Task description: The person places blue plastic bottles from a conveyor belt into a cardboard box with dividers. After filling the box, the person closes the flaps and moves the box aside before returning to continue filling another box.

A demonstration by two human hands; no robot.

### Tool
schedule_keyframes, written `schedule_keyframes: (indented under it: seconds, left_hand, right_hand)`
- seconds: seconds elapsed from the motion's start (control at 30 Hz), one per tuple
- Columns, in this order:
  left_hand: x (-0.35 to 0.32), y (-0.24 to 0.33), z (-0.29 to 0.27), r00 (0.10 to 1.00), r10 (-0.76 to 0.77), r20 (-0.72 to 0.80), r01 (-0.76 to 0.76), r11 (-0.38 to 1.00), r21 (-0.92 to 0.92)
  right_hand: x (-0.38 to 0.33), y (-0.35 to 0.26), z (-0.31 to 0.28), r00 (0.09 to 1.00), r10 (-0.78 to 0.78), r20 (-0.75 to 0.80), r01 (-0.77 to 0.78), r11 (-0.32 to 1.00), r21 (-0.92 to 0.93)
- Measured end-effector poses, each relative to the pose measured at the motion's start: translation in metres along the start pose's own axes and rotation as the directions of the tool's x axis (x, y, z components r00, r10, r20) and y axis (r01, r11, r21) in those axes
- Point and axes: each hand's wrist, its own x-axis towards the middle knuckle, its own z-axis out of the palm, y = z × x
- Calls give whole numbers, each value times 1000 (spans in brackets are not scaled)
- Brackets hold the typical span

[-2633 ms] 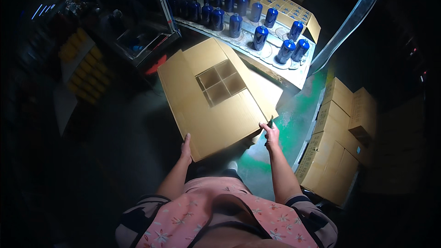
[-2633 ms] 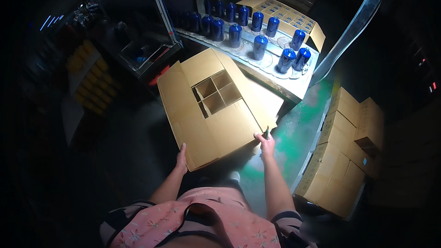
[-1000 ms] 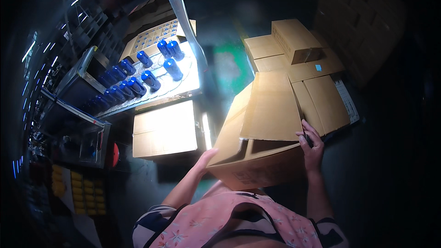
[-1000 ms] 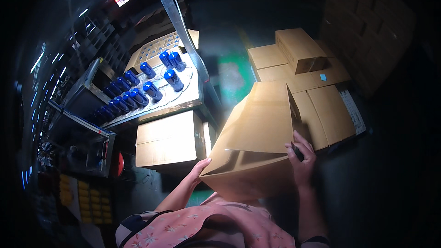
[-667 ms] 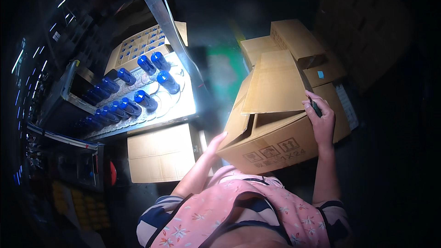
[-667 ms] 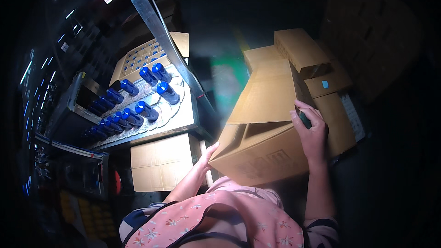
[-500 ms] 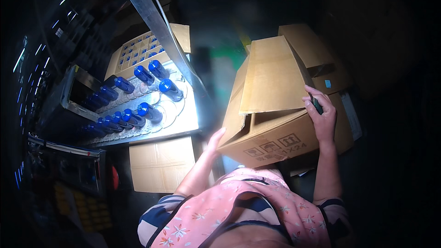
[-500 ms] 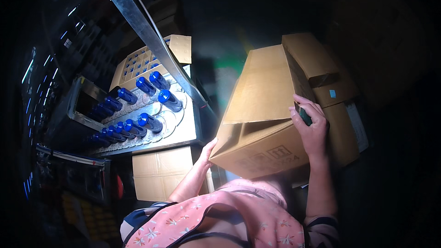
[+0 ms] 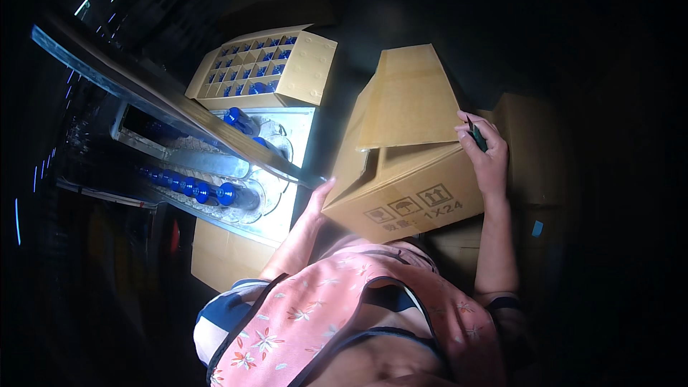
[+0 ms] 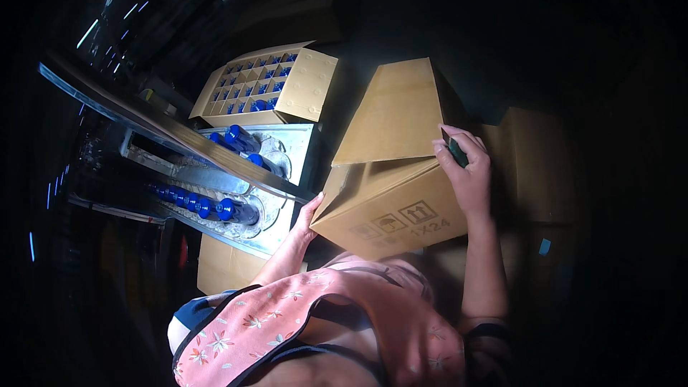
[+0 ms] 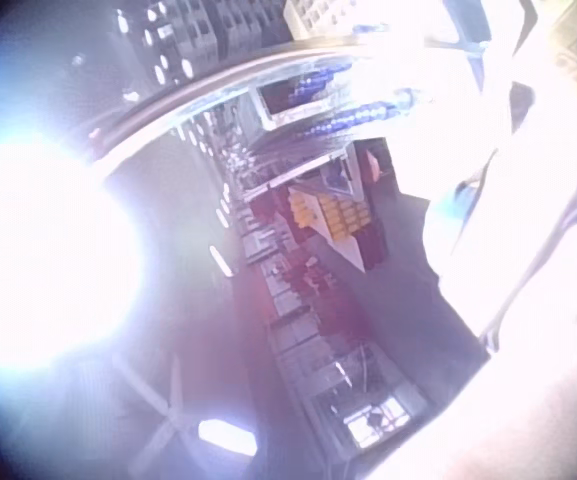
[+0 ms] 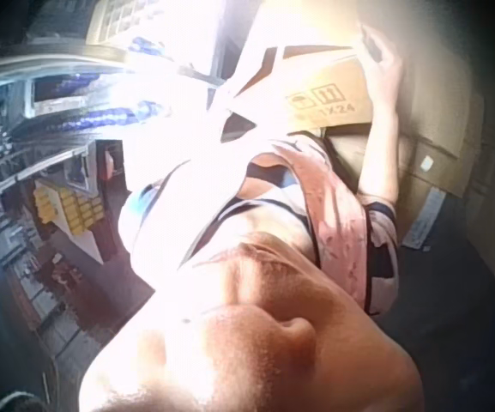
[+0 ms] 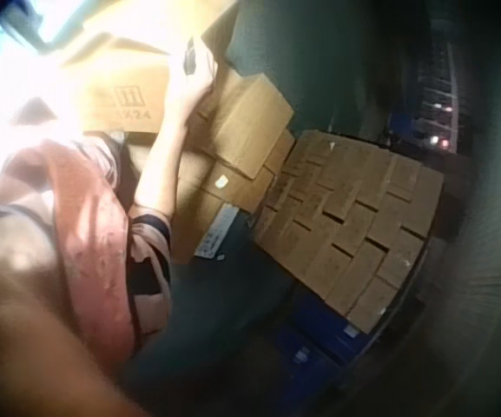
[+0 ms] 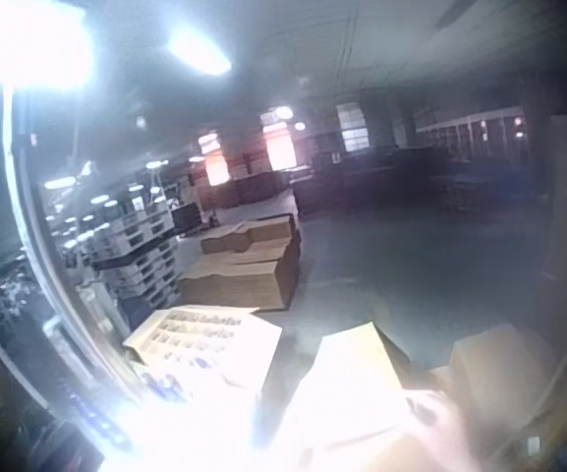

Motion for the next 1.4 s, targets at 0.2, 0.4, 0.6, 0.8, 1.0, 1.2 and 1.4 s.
schedule_keyframes:
  seconds: [0.2, 0.4, 0.6, 0.8, 1.0, 1.2, 1.4]
  left_hand:
    - [150, 75, 32, 999, 51, 5, -51, 994, -97]
    - [244, 79, 54, 992, 12, -130, -46, 963, -266]
    - [331, 158, 79, 997, 62, -56, -77, 945, -317]
    - [394, 221, 108, 993, 49, -107, -75, 963, -259]
    - [491, 308, 153, 990, 142, -23, -144, 976, -161]
    - [542, 329, 200, 951, 257, -170, -276, 956, -99]
    - [653, 380, 230, 946, 230, -227, -271, 947, -170]
  right_hand:
    - [181, 50, 36, 995, -60, 82, 65, 997, -52]
    - [291, 102, 73, 974, -66, 216, 77, 996, -41]
    - [433, 129, 105, 961, -112, 253, 117, 993, -8]
    - [516, 172, 122, 963, -73, 261, 26, 983, 182]
    - [663, 240, 131, 950, -114, 292, 66, 984, 167]
    - [773, 265, 127, 919, -179, 351, 106, 971, 216]
    - [893, 311, 135, 937, -235, 259, 195, 966, 170]
